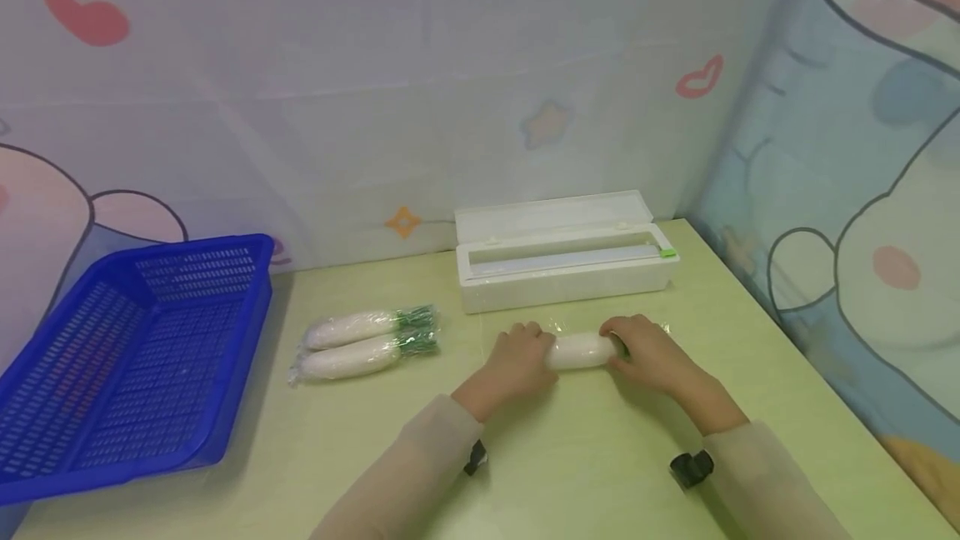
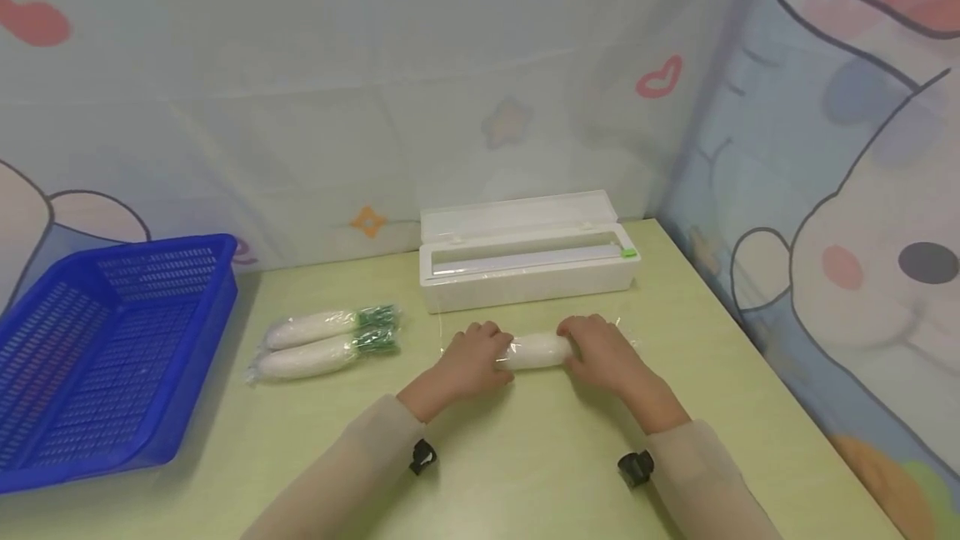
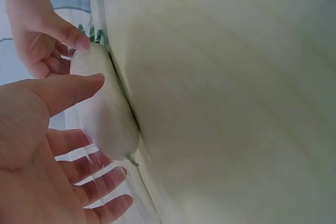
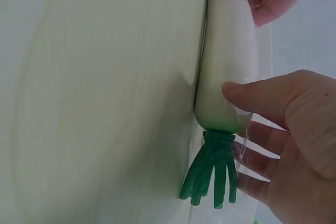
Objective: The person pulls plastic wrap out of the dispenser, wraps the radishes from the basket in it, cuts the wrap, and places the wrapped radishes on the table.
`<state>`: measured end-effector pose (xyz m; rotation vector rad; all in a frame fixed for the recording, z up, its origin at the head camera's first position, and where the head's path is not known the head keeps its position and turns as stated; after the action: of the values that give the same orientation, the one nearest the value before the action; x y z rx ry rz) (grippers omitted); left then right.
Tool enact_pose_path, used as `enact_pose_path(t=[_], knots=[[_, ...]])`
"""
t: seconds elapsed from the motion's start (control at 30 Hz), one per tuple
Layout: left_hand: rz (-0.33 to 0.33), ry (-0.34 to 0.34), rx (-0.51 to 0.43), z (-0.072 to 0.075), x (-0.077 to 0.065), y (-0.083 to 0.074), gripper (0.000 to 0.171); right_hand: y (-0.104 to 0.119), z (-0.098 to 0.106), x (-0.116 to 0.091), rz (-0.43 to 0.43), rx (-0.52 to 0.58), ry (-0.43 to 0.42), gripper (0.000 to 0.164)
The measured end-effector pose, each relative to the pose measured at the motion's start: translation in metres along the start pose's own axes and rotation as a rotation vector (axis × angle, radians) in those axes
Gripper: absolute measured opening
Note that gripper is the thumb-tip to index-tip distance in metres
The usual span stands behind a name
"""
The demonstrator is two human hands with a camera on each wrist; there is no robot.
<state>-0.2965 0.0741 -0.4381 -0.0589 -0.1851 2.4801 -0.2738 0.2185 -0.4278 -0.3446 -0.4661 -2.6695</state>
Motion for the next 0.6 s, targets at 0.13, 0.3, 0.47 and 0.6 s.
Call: enact_pose_path(t=[0.13, 0.3, 0.47, 0.6], knots=[[0.025, 0.013, 0.026, -0.003, 0.009, 0.004, 0.046, 0.0, 0.001, 0.002, 0.027, -0.035, -0.017, 0.035], [0.052, 0.027, 0.04, -0.007, 0.02, 0.01, 0.041, 0.0, 0.002, 0.008, 0.004, -0.107, -0.034, 0.038], [0.058, 0.022, 0.025, -0.005, 0.024, 0.012, 0.043, -0.002, -0.002, 0.013, -0.017, -0.13, 0.002, 0.043], [0.07, 0.017, -0.002, -0.002, 0.027, 0.015, 0.048, -0.006, -0.008, 0.015, -0.039, -0.124, 0.022, 0.049]])
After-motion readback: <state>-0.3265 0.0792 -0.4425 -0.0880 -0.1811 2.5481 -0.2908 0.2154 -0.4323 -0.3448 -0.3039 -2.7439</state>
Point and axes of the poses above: each hand's wrist, its own x-axis towards the middle knuckle, its own z-axis out of the back of the hand, y = z × x, the point moved 8 cm from there along x, towards the middle knuckle, and after that the axes turned 2 degrees about -x, right-handed, at the moved point
